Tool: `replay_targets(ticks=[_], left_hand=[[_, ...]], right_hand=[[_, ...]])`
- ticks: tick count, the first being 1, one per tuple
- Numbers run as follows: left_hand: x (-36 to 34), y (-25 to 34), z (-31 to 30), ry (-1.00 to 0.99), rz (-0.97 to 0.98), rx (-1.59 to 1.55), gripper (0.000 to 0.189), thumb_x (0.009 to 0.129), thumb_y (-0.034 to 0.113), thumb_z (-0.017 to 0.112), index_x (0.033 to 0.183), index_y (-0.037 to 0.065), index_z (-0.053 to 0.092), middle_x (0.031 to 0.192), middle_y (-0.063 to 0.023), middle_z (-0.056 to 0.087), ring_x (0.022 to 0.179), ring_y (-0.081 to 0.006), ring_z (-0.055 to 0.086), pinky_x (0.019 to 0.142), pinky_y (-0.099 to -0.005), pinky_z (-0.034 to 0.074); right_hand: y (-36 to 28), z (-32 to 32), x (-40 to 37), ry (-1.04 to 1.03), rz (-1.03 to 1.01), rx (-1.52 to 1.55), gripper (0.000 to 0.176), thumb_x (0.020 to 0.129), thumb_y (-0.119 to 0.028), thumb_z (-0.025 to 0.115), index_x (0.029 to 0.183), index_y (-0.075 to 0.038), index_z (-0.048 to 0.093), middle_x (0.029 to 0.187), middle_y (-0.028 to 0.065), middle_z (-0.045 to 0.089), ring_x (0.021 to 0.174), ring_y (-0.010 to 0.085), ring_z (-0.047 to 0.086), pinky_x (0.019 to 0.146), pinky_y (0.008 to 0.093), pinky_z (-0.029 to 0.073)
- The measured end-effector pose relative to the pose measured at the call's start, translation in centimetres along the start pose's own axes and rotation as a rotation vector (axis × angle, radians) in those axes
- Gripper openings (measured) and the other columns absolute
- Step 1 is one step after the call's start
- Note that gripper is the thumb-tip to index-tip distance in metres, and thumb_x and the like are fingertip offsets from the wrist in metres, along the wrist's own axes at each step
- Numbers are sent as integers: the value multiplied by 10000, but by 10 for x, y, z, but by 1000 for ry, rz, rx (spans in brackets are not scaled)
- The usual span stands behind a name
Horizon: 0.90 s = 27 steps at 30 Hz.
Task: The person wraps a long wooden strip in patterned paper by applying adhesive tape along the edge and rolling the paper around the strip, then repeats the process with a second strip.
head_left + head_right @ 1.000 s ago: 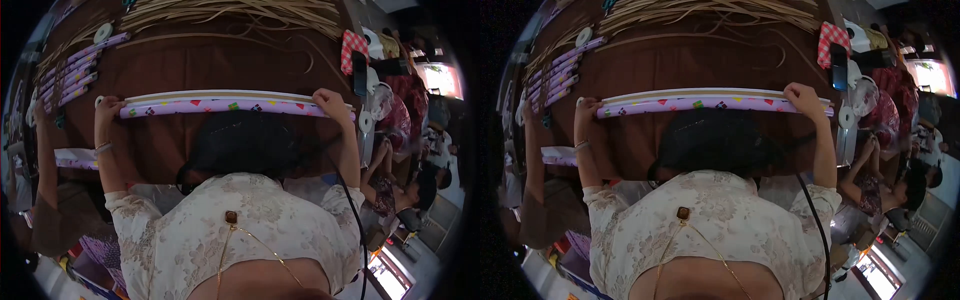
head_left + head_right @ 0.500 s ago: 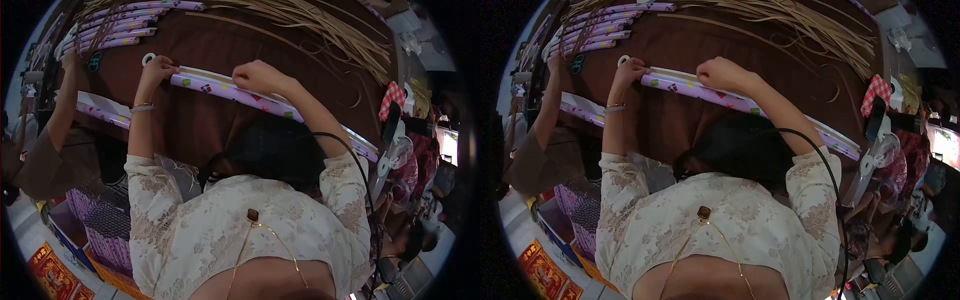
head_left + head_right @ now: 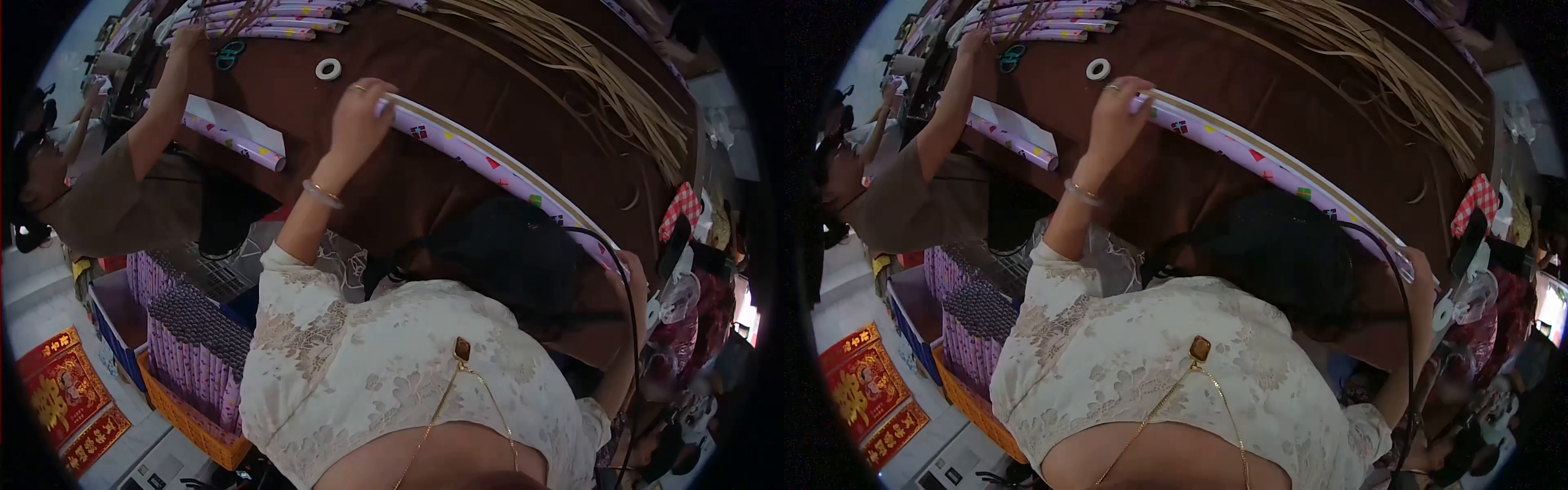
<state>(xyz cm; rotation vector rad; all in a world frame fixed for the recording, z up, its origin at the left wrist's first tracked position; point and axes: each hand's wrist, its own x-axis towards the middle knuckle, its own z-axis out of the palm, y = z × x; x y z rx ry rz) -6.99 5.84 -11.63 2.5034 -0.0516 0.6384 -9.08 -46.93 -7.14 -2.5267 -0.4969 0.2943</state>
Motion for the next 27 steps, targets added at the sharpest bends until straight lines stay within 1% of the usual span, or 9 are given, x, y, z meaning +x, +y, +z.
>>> replay_targets(ticks=[2, 4, 6, 9, 15, 18, 20, 24, 27], left_hand=[[-7, 27, 17, -176, 240, -81, 269, 699, 108, 653, 957, 63, 590, 1005, -65, 580, 942, -265, 550, 836, -371, 432], [-6, 38, 30, -314, 444, -79, 322, 695, 178, 672, 985, 68, 585, 1022, -75, 572, 994, -258, 531, 869, -376, 411], [-6, 35, 42, -460, 438, 15, 351, 691, 196, 674, 1000, 60, 577, 1035, -95, 567, 1009, -268, 523, 861, -377, 416], [7, 35, 45, -641, 409, -10, 356, 700, 190, 665, 1012, 52, 563, 1032, -128, 555, 1001, -311, 515, 854, -391, 417], [37, 69, 34, -469, 570, 64, 258, 718, 56, 602, 946, 24, 485, 975, -178, 507, 938, -375, 475, 803, -453, 381], [41, 83, 27, -423, 609, 127, 240, 713, 23, 557, 941, 23, 483, 943, -178, 502, 918, -371, 472, 789, -457, 378], [40, 78, 28, -397, 613, 201, 248, 704, 8, 532, 946, 24, 480, 919, -179, 494, 900, -368, 473, 781, -454, 379], [16, 62, 41, -586, 517, 129, 238, 740, 63, 570, 962, 20, 494, 978, -179, 508, 919, -372, 484, 781, -437, 391], [8, 37, 44, -567, 472, 152, 323, 775, 110, 590, 1072, 22, 498, 1031, -184, 534, 932, -370, 510, 779, -428, 416]], right_hand=[[6, -9, -18, -39, 105, 14, 425, 641, 2, 682, 1038, -23, 533, 993, 111, 556, 891, 243, 566, 776, 291, 446], [9, -6, -16, -10, 77, 3, 456, 620, -28, 691, 1047, -27, 531, 1015, 115, 553, 916, 260, 558, 800, 305, 439], [44, 5, -19, 2, 73, -122, 447, 632, -75, 693, 1047, -34, 534, 1029, 117, 547, 943, 280, 544, 825, 333, 429], [42, 17, -18, 107, 37, -288, 423, 655, -125, 691, 1044, -45, 545, 1013, 133, 529, 975, 321, 513, 824, 377, 421], [31, 13, -11, 469, 35, -431, 366, 631, -115, 701, 955, -79, 535, 992, 88, 517, 964, 285, 508, 820, 388, 399], [30, 13, -13, 521, 58, -507, 362, 626, -122, 706, 942, -89, 533, 1010, 80, 514, 979, 274, 506, 827, 389, 390], [33, 19, -11, 495, 26, -467, 356, 629, -135, 710, 931, -93, 527, 1016, 78, 512, 991, 275, 504, 829, 392, 392], [45, 40, -15, 316, 102, -263, 359, 654, -178, 712, 961, -68, 562, 1013, 74, 517, 982, 285, 506, 827, 395, 400], [45, 35, -18, 253, 56, -119, 327, 676, -178, 701, 953, -49, 582, 962, 85, 540, 949, 286, 522, 805, 376, 420]])
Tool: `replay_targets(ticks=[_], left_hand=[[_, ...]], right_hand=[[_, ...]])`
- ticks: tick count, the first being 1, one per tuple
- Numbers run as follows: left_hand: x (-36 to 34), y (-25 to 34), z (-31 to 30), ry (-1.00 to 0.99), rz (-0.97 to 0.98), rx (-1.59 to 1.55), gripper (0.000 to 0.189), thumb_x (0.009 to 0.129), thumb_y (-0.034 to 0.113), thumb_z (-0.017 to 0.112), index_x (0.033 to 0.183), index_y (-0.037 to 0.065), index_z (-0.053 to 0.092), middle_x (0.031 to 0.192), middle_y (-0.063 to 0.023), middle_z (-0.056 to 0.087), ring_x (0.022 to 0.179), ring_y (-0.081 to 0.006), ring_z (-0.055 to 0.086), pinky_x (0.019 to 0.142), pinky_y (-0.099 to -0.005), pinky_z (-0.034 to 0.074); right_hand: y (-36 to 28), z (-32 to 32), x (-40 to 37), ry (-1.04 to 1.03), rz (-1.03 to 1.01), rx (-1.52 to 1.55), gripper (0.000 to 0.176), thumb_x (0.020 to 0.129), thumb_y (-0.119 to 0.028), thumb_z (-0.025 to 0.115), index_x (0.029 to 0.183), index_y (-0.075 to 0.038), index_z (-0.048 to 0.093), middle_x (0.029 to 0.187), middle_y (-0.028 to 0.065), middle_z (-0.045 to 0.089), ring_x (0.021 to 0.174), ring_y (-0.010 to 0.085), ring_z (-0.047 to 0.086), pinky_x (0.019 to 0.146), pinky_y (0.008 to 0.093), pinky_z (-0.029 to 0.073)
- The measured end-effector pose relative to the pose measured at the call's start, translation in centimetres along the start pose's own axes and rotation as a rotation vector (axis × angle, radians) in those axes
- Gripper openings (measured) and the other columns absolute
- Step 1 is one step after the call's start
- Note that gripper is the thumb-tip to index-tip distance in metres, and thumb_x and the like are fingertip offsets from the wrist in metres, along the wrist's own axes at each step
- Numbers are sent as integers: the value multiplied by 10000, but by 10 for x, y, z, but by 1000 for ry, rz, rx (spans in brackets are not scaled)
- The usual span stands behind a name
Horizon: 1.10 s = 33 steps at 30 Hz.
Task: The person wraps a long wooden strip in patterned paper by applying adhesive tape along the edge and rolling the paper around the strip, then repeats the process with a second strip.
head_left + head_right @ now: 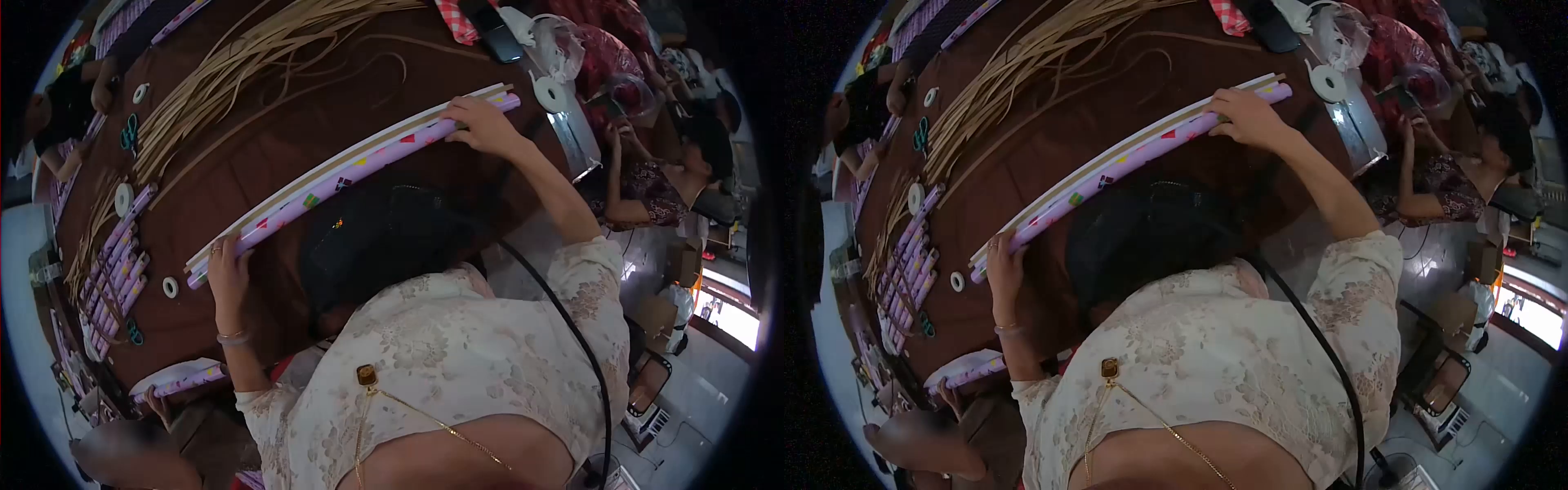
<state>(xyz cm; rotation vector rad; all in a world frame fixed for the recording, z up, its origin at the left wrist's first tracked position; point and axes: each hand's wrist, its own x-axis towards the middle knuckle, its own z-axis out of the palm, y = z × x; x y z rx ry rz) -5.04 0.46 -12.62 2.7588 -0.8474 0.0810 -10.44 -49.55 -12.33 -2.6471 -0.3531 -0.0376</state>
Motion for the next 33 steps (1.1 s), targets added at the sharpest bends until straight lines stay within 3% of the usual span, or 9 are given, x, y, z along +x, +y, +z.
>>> replay_targets(ticks=[3, 5, 7, 16, 19, 21, 22, 24, 33], left_hand=[[-1, 4, -5, 8, -29, 16, 398, 787, 135, 599, 1153, 31, 483, 1040, -191, 561, 938, -365, 533, 797, -423, 427], [-2, 11, -8, -32, -137, 30, 404, 780, 151, 610, 1146, 32, 488, 1028, -182, 571, 939, -359, 537, 810, -415, 429], [-7, 5, -3, -5, -121, 48, 382, 778, 148, 608, 1123, 29, 494, 1017, -171, 582, 952, -352, 539, 829, -412, 430], [-15, 16, 4, 114, 5, 98, 334, 761, 65, 604, 1075, 24, 498, 1051, -149, 562, 986, -332, 530, 871, -412, 425], [-14, 19, 2, 110, -13, 78, 353, 748, 63, 619, 1083, 33, 513, 1084, -136, 538, 980, -327, 529, 858, -417, 425], [-15, 23, 1, 115, -100, 12, 362, 734, 88, 637, 1082, 53, 540, 1078, -113, 515, 952, -311, 530, 827, -408, 429], [-15, 23, -2, 112, -115, 27, 362, 734, 88, 637, 1082, 53, 540, 1078, -113, 515, 952, -311, 530, 827, -408, 429], [-12, 23, -6, 63, -86, 203, 366, 725, 120, 650, 1077, 77, 564, 1048, -96, 502, 926, -282, 527, 797, -394, 428], [-14, 23, -4, 185, -143, 63, 377, 728, 168, 665, 1075, 66, 559, 985, -95, 571, 874, -270, 554, 768, -363, 446]], right_hand=[[-6, -2, -5, 32, -47, 19, 319, 699, -167, 684, 971, -49, 568, 947, 99, 555, 900, 301, 534, 793, 380, 427], [-13, -4, -7, 12, 76, -12, 350, 706, -175, 678, 1006, -55, 543, 971, 103, 556, 902, 306, 532, 798, 384, 424], [-16, -6, -9, -76, 86, -14, 374, 719, -174, 667, 1039, -55, 515, 993, 110, 554, 941, 307, 520, 803, 387, 422], [-20, 9, -20, 113, 23, -164, 363, 693, -109, 669, 1021, -53, 525, 1063, 116, 508, 975, 316, 495, 844, 381, 413], [-22, 10, -21, 135, 89, -79, 376, 677, -100, 679, 1024, -77, 538, 1063, 108, 488, 978, 300, 491, 850, 390, 396], [-32, 6, -21, 167, 115, -362, 381, 673, -98, 681, 1030, -102, 550, 1035, 93, 477, 974, 276, 485, 857, 395, 371], [-31, 6, -20, 129, 133, -315, 381, 679, -98, 676, 1040, -118, 553, 1009, 80, 475, 968, 256, 479, 863, 395, 348], [-31, 6, -19, 130, 115, -315, 374, 686, -111, 667, 1043, -112, 557, 1012, 92, 483, 974, 274, 478, 858, 396, 359], [-28, 12, -24, 167, 119, -370, 421, 707, -139, 664, 1100, -111, 515, 1096, 81, 500, 1038, 289, 465, 909, 394, 358]])
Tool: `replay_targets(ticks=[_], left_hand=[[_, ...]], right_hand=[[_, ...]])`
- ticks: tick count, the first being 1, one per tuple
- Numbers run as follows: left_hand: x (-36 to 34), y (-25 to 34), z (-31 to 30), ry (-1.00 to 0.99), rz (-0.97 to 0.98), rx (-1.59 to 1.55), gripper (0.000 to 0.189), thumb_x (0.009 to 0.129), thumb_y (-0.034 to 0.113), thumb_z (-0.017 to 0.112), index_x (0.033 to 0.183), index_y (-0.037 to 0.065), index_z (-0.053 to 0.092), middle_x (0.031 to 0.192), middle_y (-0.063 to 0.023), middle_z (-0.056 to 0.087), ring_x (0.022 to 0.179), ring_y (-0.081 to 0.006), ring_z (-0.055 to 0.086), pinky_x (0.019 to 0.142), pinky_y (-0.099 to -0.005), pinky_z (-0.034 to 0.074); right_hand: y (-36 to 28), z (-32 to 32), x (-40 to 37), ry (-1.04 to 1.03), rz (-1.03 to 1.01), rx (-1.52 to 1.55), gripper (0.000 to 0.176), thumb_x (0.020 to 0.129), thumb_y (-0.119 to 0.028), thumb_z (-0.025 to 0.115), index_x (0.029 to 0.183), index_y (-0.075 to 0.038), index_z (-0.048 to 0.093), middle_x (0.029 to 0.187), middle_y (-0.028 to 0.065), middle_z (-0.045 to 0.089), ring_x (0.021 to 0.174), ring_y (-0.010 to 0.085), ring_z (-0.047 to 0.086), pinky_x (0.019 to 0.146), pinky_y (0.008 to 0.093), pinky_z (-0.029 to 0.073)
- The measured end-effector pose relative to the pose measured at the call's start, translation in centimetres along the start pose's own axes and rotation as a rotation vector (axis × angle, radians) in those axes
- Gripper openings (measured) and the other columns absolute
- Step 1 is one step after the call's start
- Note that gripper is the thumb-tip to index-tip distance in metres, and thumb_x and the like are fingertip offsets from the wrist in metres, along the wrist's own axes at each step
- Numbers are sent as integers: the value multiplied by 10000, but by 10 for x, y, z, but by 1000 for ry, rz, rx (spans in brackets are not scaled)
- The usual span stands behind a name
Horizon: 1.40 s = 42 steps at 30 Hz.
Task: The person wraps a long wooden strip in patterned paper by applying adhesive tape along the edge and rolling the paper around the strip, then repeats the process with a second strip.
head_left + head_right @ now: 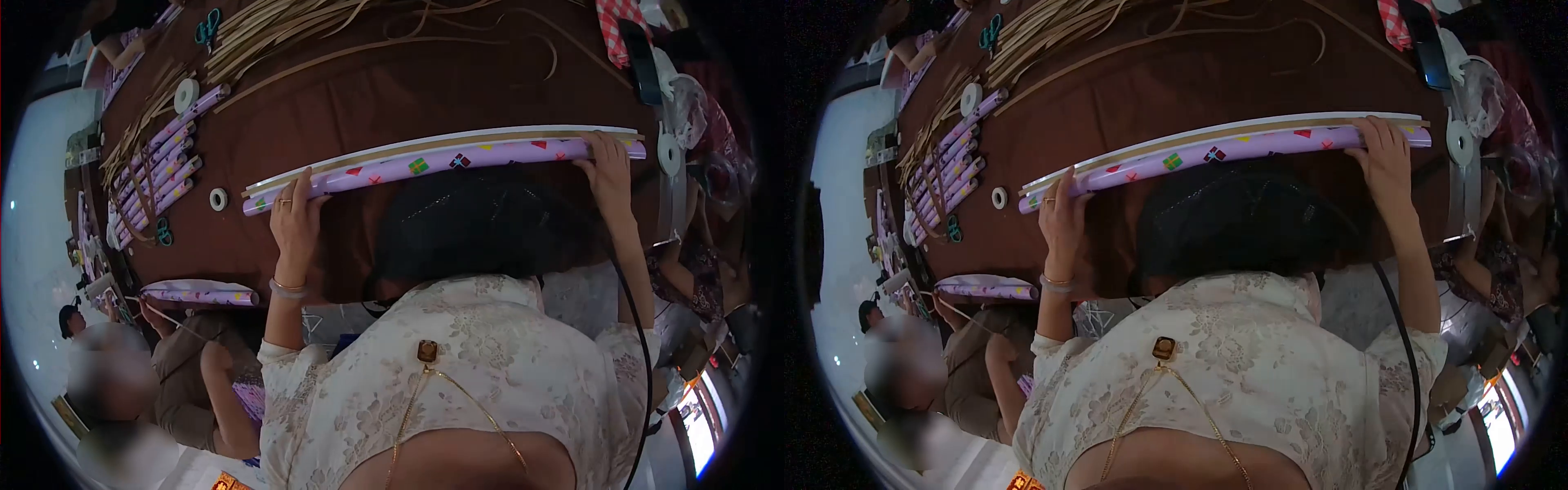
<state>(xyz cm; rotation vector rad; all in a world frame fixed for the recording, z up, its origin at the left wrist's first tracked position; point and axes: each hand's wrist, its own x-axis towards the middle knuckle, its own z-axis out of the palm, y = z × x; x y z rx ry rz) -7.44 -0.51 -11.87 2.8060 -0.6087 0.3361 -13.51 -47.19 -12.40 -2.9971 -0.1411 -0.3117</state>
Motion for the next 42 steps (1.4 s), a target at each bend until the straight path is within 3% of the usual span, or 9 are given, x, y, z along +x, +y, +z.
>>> replay_targets(ticks=[4, 13, 21, 25, 35, 40, 42], left_hand=[[-2, -1, 1, 40, 33, -11, 333, 727, 160, 673, 1027, 57, 572, 959, -101, 588, 866, -279, 570, 747, -360, 465], [-5, -3, 8, 40, -21, -63, 290, 740, 132, 659, 1007, 56, 577, 1025, -102, 579, 955, -294, 562, 836, -375, 467], [0, 4, 5, -25, -6, 5, 311, 793, 50, 595, 1097, 10, 542, 1088, -140, 560, 1053, -287, 529, 930, -416, 408], [-3, 2, 8, -38, 43, -9, 392, 792, 128, 624, 1143, -1, 505, 1136, -179, 522, 1104, -341, 484, 936, -441, 389], [-2, 4, 10, -41, 50, 9, 452, 772, 106, 643, 1182, 15, 476, 1174, -140, 503, 1137, -326, 469, 928, -428, 400], [0, 10, 7, 10, 10, 152, 428, 759, 117, 656, 1158, 31, 526, 1099, -127, 522, 1054, -297, 485, 894, -421, 392], [-1, 5, 8, -56, 5, 219, 425, 752, 128, 664, 1151, 42, 545, 1073, -121, 524, 1007, -281, 481, 861, -423, 391]], right_hand=[[2, 3, 0, -8, -13, -6, 402, 729, -119, 643, 1100, -82, 494, 1126, 90, 495, 1056, 306, 452, 918, 410, 359], [3, 8, -2, -40, 29, -4, 359, 770, -85, 594, 1112, -62, 486, 1147, 113, 480, 1060, 320, 453, 955, 437, 341], [-4, 6, -1, -16, 21, -11, 369, 753, -84, 612, 1101, -63, 492, 1188, 118, 456, 1142, 284, 438, 1007, 481, 291], [-3, 3, -2, -55, 45, 40, 389, 739, -100, 634, 1099, -82, 489, 1227, 109, 413, 1178, 260, 410, 1004, 487, 287], [-4, 2, -1, -43, 90, 130, 442, 704, -189, 696, 1100, -101, 519, 1180, 102, 406, 1153, 246, 423, 1019, 489, 277], [-2, -2, 1, -60, 60, 127, 513, 702, -228, 702, 1153, -118, 484, 1163, 97, 413, 1194, 252, 393, 1026, 490, 263], [-2, -4, 4, -77, 38, 112, 542, 707, -254, 698, 1179, -128, 462, 1162, 97, 415, 1211, 255, 379, 1031, 491, 254]])
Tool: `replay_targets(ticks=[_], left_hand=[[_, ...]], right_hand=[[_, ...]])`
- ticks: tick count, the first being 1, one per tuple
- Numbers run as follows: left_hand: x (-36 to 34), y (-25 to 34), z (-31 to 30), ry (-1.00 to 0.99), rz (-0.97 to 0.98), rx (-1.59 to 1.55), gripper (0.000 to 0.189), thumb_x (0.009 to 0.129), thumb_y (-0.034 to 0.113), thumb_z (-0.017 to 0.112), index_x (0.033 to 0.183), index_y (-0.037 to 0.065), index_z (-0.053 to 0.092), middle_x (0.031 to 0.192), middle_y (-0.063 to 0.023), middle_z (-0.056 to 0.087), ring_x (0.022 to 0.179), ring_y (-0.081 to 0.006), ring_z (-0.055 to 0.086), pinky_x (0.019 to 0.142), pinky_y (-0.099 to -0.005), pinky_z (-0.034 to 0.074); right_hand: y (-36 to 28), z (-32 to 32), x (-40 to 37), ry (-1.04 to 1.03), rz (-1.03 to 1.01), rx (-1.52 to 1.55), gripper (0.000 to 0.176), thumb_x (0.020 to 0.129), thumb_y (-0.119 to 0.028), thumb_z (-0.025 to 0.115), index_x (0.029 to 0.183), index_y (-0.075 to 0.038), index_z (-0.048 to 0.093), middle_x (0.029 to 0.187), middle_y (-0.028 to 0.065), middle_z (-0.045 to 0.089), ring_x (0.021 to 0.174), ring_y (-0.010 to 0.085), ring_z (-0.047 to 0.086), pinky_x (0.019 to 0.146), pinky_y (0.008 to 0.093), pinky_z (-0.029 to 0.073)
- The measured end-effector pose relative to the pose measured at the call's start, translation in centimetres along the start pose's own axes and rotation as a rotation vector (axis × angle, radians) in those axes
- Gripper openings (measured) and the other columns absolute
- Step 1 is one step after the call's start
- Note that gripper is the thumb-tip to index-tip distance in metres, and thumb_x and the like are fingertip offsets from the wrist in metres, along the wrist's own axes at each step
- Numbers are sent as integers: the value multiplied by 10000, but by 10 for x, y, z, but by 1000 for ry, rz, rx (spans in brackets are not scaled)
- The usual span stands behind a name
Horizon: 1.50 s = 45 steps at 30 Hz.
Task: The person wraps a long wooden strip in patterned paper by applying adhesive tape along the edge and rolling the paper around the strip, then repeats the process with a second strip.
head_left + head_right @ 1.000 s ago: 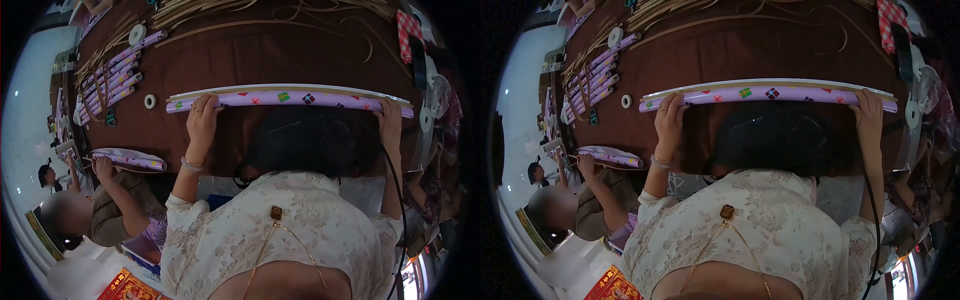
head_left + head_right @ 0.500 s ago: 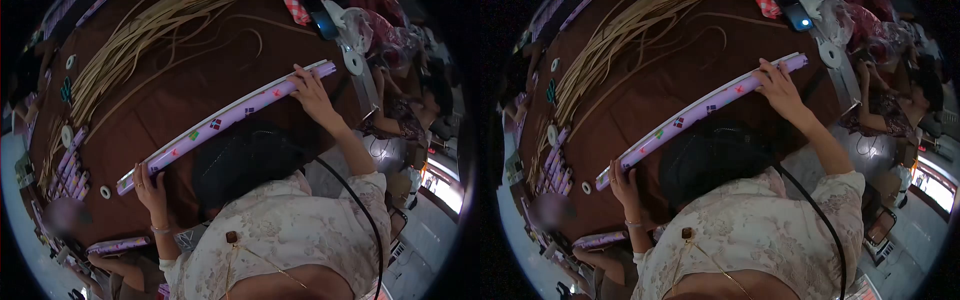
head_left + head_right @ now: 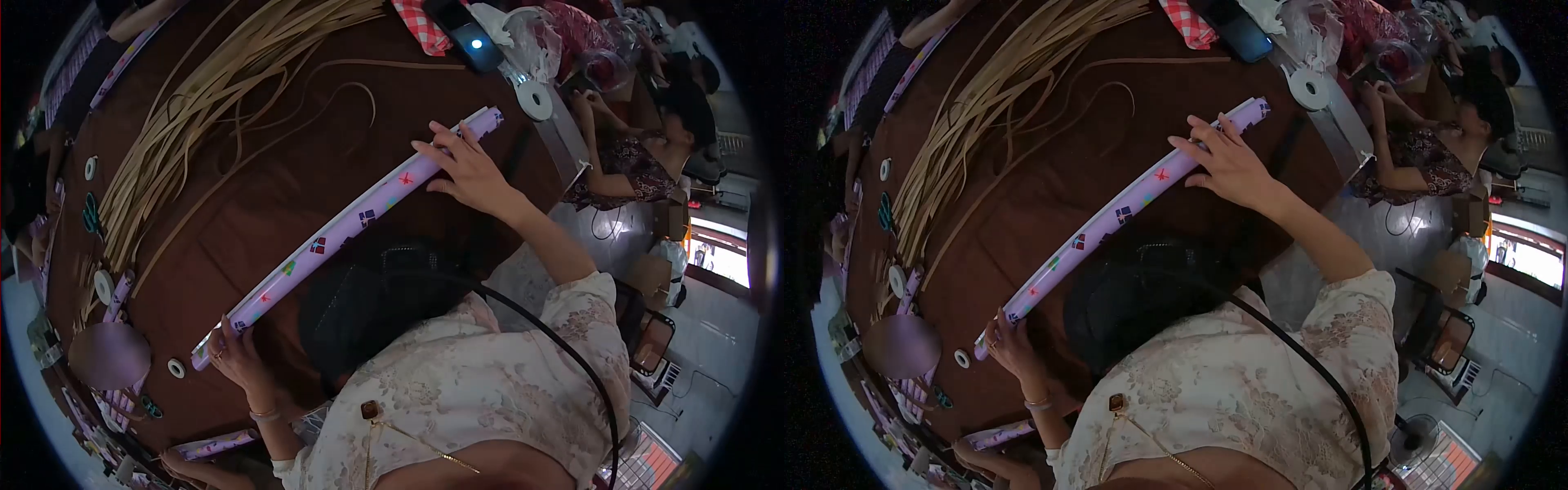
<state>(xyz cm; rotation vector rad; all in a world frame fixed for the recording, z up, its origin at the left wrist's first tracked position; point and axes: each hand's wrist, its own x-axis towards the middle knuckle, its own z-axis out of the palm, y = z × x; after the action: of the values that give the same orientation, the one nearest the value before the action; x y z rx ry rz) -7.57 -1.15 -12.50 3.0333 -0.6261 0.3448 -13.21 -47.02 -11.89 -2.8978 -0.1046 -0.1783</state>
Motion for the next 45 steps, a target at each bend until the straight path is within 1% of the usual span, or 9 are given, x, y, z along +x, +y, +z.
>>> replay_targets(ticks=[8, 15, 20, 23, 27, 31, 34, 39, 45], left_hand=[[8, 9, -3, 5, -45, -82, 437, 776, 153, 646, 1171, 20, 515, 1077, -146, 544, 1018, -303, 513, 868, -422, 402], [14, 7, 0, -6, 75, -65, 440, 777, 178, 643, 1164, 20, 503, 1133, -163, 518, 1110, -322, 474, 971, -433, 371], [39, 8, -9, 0, 138, -74, 471, 765, 197, 655, 1172, 19, 499, 1080, -160, 523, 1051, -316, 490, 876, -426, 408], [50, -2, -10, -41, 184, -120, 458, 766, 195, 653, 1156, 14, 498, 1020, -157, 531, 979, -317, 504, 804, -417, 417], [55, -18, 2, -60, 241, -324, 334, 785, 173, 625, 1050, 6, 509, 956, -154, 542, 907, -330, 515, 773, -401, 414], [50, -22, -12, -243, 345, -367, 242, 799, 140, 594, 986, 9, 515, 915, -157, 540, 856, -332, 513, 750, -412, 410], [53, -8, -22, -91, 459, -258, 207, 787, 106, 587, 968, 19, 535, 907, -155, 540, 861, -329, 512, 749, -406, 409], [63, -14, -12, -160, 331, -301, 226, 765, 69, 583, 988, 36, 562, 919, -145, 561, 883, -315, 520, 771, -391, 411], [77, -28, -2, -243, 234, -520, 167, 763, 49, 589, 927, 25, 606, 873, -139, 600, 843, -311, 553, 757, -371, 433]], right_hand=[[3, -10, 7, -131, -26, 70, 475, 785, -409, 602, 1086, -78, 442, 1177, 109, 424, 1306, 265, 233, 1087, 473, 112], [20, -5, 20, -110, -134, 143, 389, 776, -285, 635, 1071, -96, 466, 1150, 115, 429, 1298, 283, 256, 1084, 487, 112], [21, -15, 36, -152, -159, 31, 293, 794, -231, 618, 1048, -121, 526, 1070, 76, 490, 1104, 239, 448, 962, 450, 279], [23, -5, 39, -39, -191, 7, 248, 815, -252, 588, 1024, -126, 542, 1008, 42, 516, 965, 203, 499, 875, 391, 313], [27, -10, 43, -114, -214, 89, 212, 844, -270, 540, 1008, -136, 531, 965, 24, 550, 934, 188, 511, 854, 345, 293], [31, -17, 35, -190, -216, 171, 184, 843, -239, 540, 984, -120, 530, 943, 19, 551, 910, 169, 510, 860, 331, 276], [34, -6, 29, -208, -177, 180, 185, 860, -247, 516, 992, -119, 540, 972, 18, 555, 937, 166, 504, 871, 336, 268], [39, 26, 21, 234, -218, 73, 202, 869, -278, 501, 987, -141, 589, 982, 13, 555, 993, 168, 488, 880, 351, 264], [26, 28, 25, 225, -18, -32, 210, 855, -239, 516, 1033, -148, 580, 1037, 8, 538, 1016, 180, 491, 894, 428, 281]])
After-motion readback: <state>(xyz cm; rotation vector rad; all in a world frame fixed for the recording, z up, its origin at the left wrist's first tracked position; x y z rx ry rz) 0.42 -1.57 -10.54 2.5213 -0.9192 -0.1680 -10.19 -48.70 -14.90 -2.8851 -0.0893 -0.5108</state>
